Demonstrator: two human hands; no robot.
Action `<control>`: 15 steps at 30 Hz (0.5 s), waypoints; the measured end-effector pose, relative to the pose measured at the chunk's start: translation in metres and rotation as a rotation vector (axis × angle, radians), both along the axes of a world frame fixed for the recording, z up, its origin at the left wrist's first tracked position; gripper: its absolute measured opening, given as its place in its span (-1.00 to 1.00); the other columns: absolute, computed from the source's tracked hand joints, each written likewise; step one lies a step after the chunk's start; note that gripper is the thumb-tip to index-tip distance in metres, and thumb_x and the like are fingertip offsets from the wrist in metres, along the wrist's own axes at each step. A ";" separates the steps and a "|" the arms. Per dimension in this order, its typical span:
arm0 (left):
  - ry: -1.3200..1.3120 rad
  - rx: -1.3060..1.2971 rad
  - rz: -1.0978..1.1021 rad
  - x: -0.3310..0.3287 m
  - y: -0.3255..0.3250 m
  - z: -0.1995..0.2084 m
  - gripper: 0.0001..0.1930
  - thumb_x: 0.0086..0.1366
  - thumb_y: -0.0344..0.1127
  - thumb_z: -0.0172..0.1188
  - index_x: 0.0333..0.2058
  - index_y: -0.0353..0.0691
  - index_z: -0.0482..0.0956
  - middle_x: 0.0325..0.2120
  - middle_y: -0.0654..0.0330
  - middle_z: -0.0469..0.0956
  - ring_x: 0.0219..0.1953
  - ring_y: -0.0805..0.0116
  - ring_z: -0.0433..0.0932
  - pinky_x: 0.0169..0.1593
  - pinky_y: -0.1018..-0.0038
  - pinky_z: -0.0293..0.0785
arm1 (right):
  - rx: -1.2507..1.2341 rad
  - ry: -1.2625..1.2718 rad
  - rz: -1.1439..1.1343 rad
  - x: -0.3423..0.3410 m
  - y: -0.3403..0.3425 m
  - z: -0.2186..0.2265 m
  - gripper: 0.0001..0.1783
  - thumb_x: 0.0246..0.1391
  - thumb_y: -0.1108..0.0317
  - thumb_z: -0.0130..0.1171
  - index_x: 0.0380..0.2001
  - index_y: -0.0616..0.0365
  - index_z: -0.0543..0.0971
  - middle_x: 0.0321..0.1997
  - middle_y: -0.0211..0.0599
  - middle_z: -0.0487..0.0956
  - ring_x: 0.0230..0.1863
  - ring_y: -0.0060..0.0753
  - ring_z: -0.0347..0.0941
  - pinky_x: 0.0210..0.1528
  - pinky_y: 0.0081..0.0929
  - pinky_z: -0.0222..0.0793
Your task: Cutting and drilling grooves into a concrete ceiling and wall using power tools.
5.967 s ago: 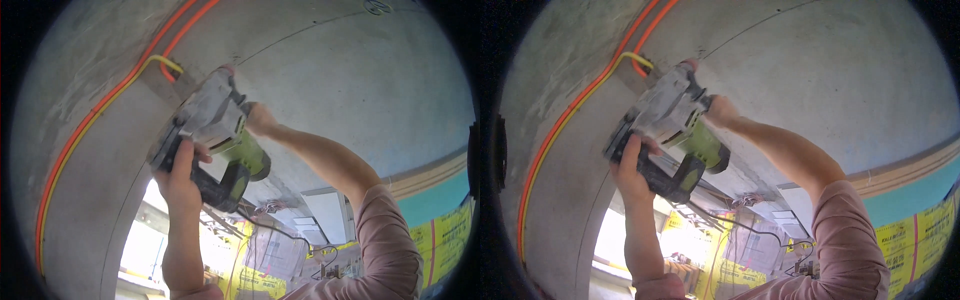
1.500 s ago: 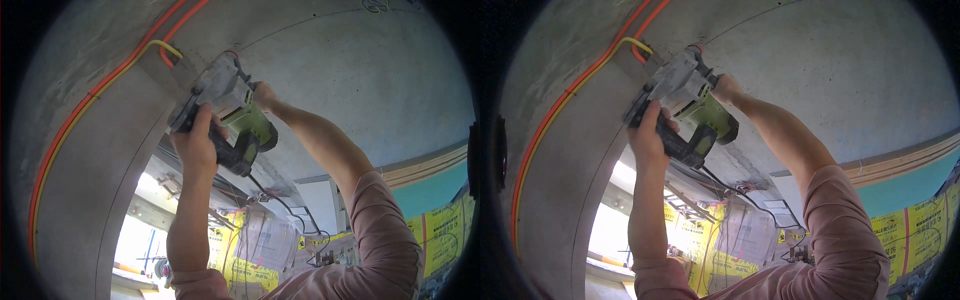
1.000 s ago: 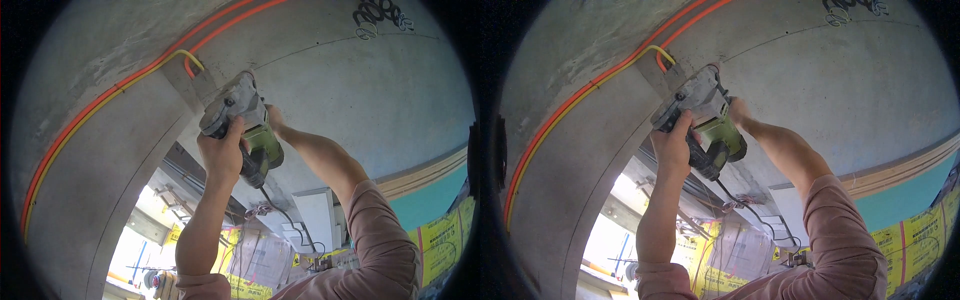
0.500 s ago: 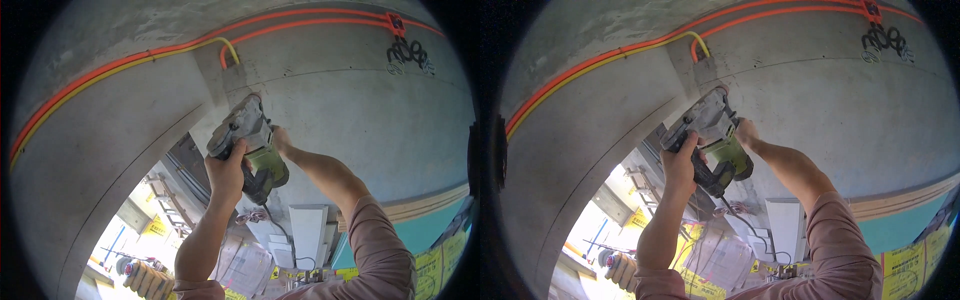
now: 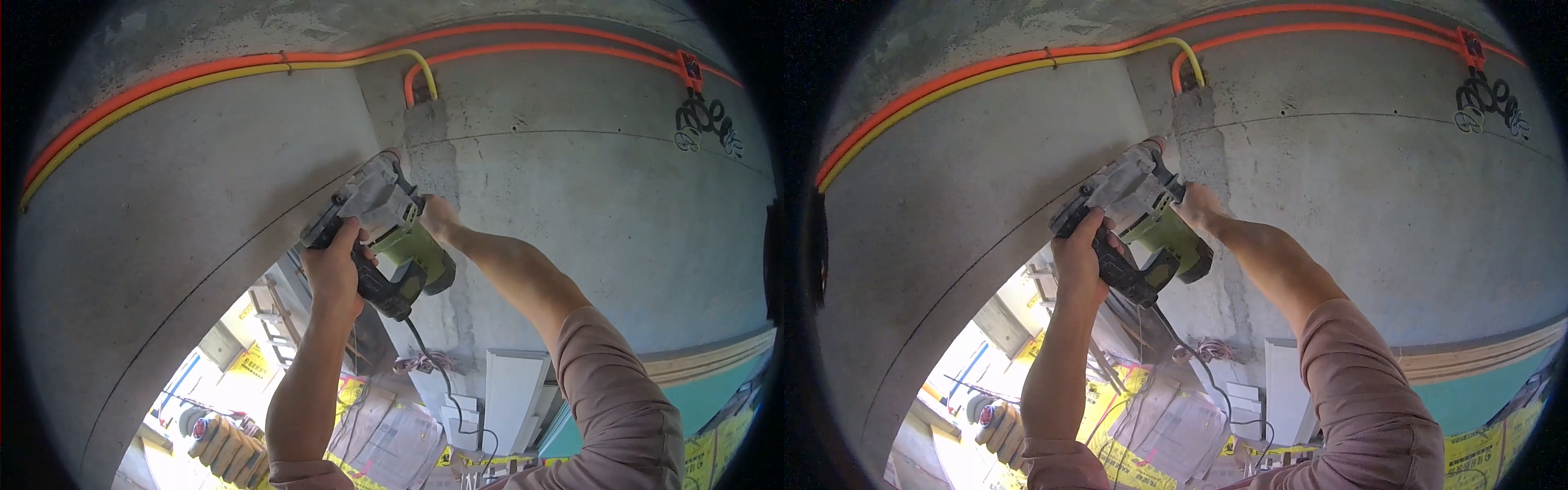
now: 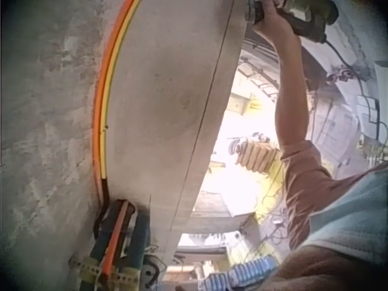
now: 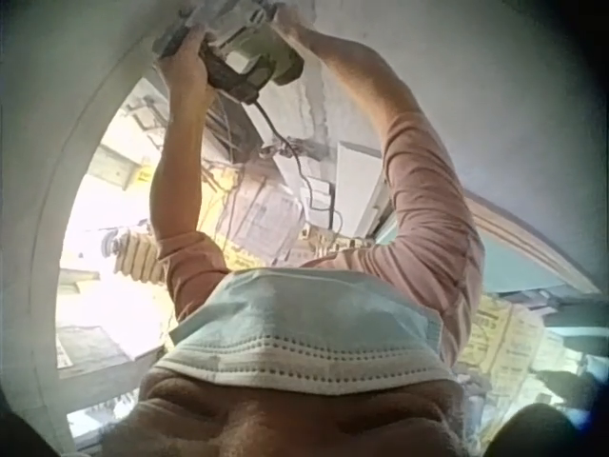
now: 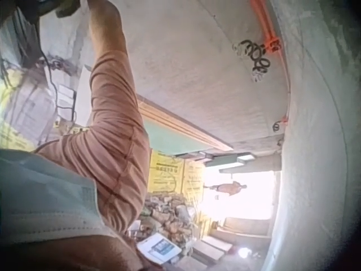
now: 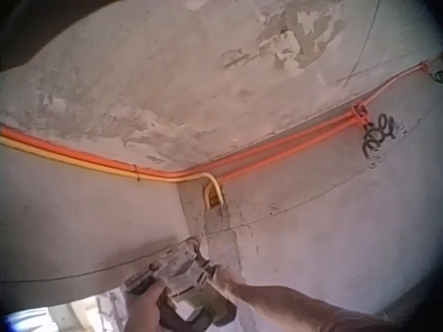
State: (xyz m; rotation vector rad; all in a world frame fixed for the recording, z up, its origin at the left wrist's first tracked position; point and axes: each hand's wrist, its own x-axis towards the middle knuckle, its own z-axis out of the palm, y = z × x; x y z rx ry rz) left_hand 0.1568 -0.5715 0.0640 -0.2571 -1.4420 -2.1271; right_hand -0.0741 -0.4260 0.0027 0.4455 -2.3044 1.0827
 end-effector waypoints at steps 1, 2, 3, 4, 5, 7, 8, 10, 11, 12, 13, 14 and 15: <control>-0.003 -0.013 0.007 -0.004 -0.003 0.005 -0.91 0.25 -0.40 0.23 -0.31 -0.27 0.53 -0.53 0.19 0.53 -0.64 0.43 0.46 -0.58 0.46 0.46 | 0.018 0.022 -0.024 -0.007 -0.003 0.006 -0.62 -0.03 0.09 0.25 -0.23 0.12 0.63 -0.24 0.09 0.64 -0.10 0.13 0.56 -0.05 -0.06 0.50; 0.002 -0.016 0.000 -0.010 -0.006 0.010 -0.91 0.25 -0.40 0.23 -0.31 -0.27 0.53 -0.53 0.19 0.53 -0.64 0.43 0.46 -0.58 0.46 0.46 | 0.036 0.043 -0.050 -0.013 -0.004 0.010 -0.62 -0.03 0.08 0.26 -0.22 0.11 0.63 -0.23 0.08 0.64 -0.10 0.13 0.57 -0.05 -0.06 0.50; 0.007 -0.019 -0.022 -0.017 -0.010 0.014 -0.88 0.24 -0.40 0.24 -0.29 -0.26 0.50 -0.52 0.16 0.53 -0.62 0.41 0.47 -0.56 0.43 0.45 | 0.033 0.047 -0.058 -0.019 -0.004 0.015 -0.62 -0.03 0.08 0.26 -0.22 0.11 0.63 -0.23 0.08 0.64 -0.10 0.13 0.57 -0.05 -0.06 0.50; 0.004 -0.016 -0.036 -0.022 -0.014 0.013 -0.84 0.23 -0.40 0.25 -0.26 -0.25 0.47 -0.50 0.14 0.53 -0.61 0.39 0.47 -0.54 0.39 0.45 | 0.043 0.029 -0.043 -0.019 -0.007 0.016 -0.61 -0.03 0.09 0.26 -0.20 0.12 0.62 -0.23 0.07 0.64 -0.10 0.13 0.57 -0.05 -0.06 0.50; 0.001 -0.014 -0.036 -0.026 -0.018 0.013 -0.84 0.23 -0.40 0.25 -0.26 -0.25 0.47 -0.50 0.14 0.53 -0.61 0.39 0.47 -0.54 0.39 0.45 | 0.053 0.011 -0.027 -0.019 -0.010 0.017 -0.61 -0.02 0.09 0.26 -0.19 0.12 0.62 -0.23 0.07 0.64 -0.10 0.12 0.57 -0.05 -0.07 0.50; -0.013 0.001 -0.045 -0.033 -0.021 0.013 -0.84 0.23 -0.39 0.24 -0.27 -0.25 0.46 -0.50 0.14 0.52 -0.61 0.39 0.46 -0.54 0.38 0.44 | 0.055 0.007 -0.028 -0.025 -0.011 0.014 -0.60 -0.03 0.09 0.26 -0.19 0.13 0.62 -0.23 0.06 0.64 -0.10 0.12 0.57 -0.06 -0.07 0.51; -0.014 0.003 -0.049 -0.035 -0.020 0.012 -0.84 0.23 -0.39 0.24 -0.27 -0.25 0.46 -0.50 0.14 0.52 -0.61 0.39 0.46 -0.54 0.38 0.44 | 0.056 0.005 -0.030 -0.030 -0.009 0.012 -0.60 -0.03 0.10 0.26 -0.18 0.13 0.61 -0.23 0.06 0.64 -0.11 0.11 0.58 -0.06 -0.07 0.51; -0.019 0.031 -0.064 -0.038 -0.018 0.011 -0.86 0.23 -0.39 0.23 -0.29 -0.25 0.46 -0.51 0.14 0.51 -0.61 0.38 0.45 -0.53 0.38 0.43 | 0.071 0.008 -0.044 -0.038 -0.008 0.008 -0.60 -0.03 0.10 0.26 -0.18 0.13 0.61 -0.23 0.06 0.64 -0.11 0.11 0.58 -0.06 -0.07 0.51; -0.020 0.032 -0.063 -0.040 -0.018 0.009 -0.86 0.23 -0.39 0.23 -0.29 -0.25 0.46 -0.51 0.14 0.51 -0.61 0.38 0.45 -0.53 0.38 0.43 | 0.084 0.012 -0.054 -0.042 -0.007 0.006 -0.60 -0.03 0.10 0.27 -0.19 0.12 0.62 -0.23 0.06 0.64 -0.11 0.11 0.58 -0.06 -0.07 0.51; -0.003 0.024 -0.072 -0.044 -0.018 0.007 -0.87 0.23 -0.39 0.23 -0.30 -0.25 0.47 -0.51 0.15 0.51 -0.60 0.38 0.45 -0.53 0.38 0.43 | 0.085 0.011 -0.052 -0.046 -0.004 0.005 -0.60 -0.03 0.10 0.27 -0.19 0.12 0.62 -0.23 0.06 0.64 -0.11 0.11 0.58 -0.06 -0.07 0.51; 0.012 0.016 -0.075 -0.045 -0.020 0.005 -0.87 0.23 -0.39 0.22 -0.30 -0.25 0.47 -0.51 0.15 0.51 -0.60 0.37 0.45 -0.52 0.38 0.43 | 0.079 0.011 -0.049 -0.046 -0.003 0.006 -0.61 -0.03 0.10 0.26 -0.19 0.13 0.62 -0.22 0.06 0.64 -0.11 0.10 0.58 -0.07 -0.07 0.52; 0.008 0.018 -0.069 -0.045 -0.022 0.004 -0.87 0.23 -0.39 0.22 -0.30 -0.25 0.47 -0.51 0.15 0.51 -0.60 0.37 0.45 -0.52 0.38 0.43 | 0.071 0.011 -0.046 -0.046 -0.003 0.007 -0.61 -0.03 0.11 0.26 -0.19 0.13 0.62 -0.22 0.07 0.64 -0.11 0.10 0.59 -0.07 -0.07 0.52; 0.005 0.031 -0.081 -0.045 -0.022 0.004 -0.88 0.23 -0.39 0.22 -0.30 -0.25 0.47 -0.51 0.15 0.51 -0.59 0.37 0.45 -0.51 0.38 0.44 | 0.073 0.007 -0.040 -0.046 -0.003 0.008 -0.61 -0.03 0.11 0.26 -0.19 0.13 0.62 -0.22 0.07 0.64 -0.11 0.10 0.59 -0.07 -0.07 0.52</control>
